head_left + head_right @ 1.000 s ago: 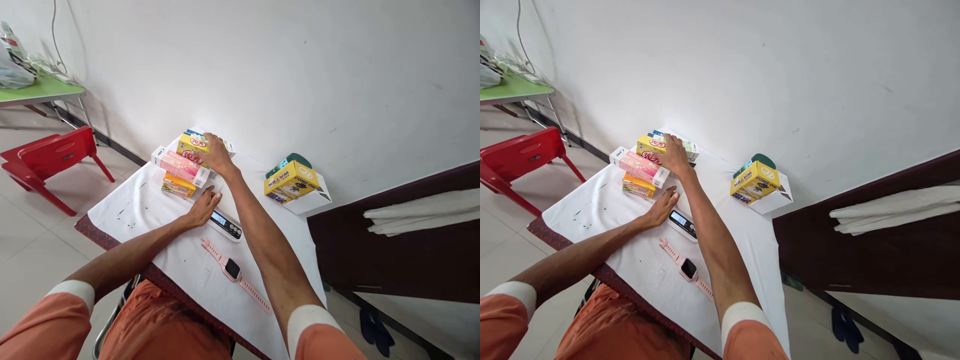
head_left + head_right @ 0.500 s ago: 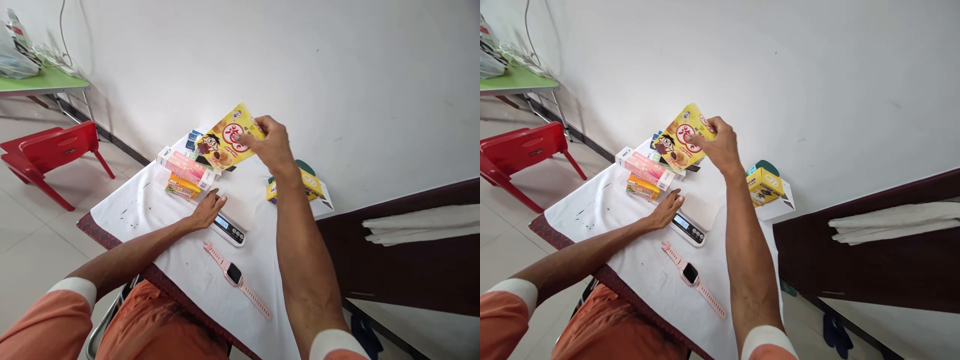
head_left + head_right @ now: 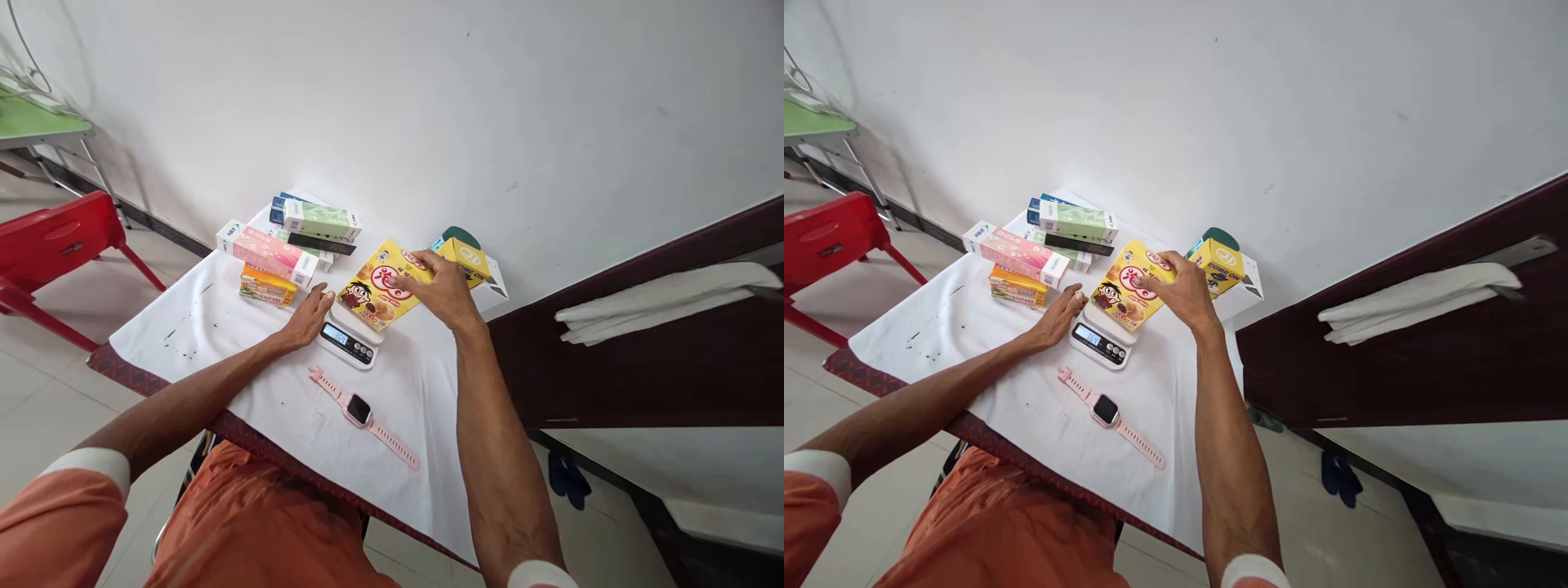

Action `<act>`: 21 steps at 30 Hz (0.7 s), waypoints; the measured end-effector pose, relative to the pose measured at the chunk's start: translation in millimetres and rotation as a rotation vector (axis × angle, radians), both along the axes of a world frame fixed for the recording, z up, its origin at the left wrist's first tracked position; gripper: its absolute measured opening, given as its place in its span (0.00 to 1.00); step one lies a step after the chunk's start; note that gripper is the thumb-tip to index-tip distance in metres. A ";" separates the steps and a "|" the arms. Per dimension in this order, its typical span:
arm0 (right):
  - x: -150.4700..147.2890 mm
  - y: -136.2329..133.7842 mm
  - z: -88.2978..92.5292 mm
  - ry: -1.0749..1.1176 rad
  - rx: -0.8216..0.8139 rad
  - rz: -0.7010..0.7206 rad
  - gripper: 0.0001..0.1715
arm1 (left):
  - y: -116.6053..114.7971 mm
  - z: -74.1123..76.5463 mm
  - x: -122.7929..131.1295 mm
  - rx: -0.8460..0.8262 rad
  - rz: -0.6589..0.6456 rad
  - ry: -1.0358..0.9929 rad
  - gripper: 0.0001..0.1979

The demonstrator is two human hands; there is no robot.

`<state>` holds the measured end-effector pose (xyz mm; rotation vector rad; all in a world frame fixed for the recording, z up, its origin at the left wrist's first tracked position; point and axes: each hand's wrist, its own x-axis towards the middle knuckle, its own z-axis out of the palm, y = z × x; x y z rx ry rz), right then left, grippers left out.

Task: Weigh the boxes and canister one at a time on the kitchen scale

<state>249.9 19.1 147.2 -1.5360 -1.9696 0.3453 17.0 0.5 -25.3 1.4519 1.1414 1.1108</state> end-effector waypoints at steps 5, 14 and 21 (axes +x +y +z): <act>-1.8 -7.7 -7.6 0.024 0.044 0.015 0.38 | -2.2 3.9 -0.1 -0.003 -0.011 -0.003 0.43; 34.4 -42.8 -36.5 0.317 0.062 -0.085 0.52 | -5.5 12.6 -0.9 -0.025 -0.029 0.033 0.45; 62.1 -74.7 -101.5 0.662 -0.038 -0.277 0.43 | -3.7 9.6 -0.6 0.001 -0.029 0.043 0.46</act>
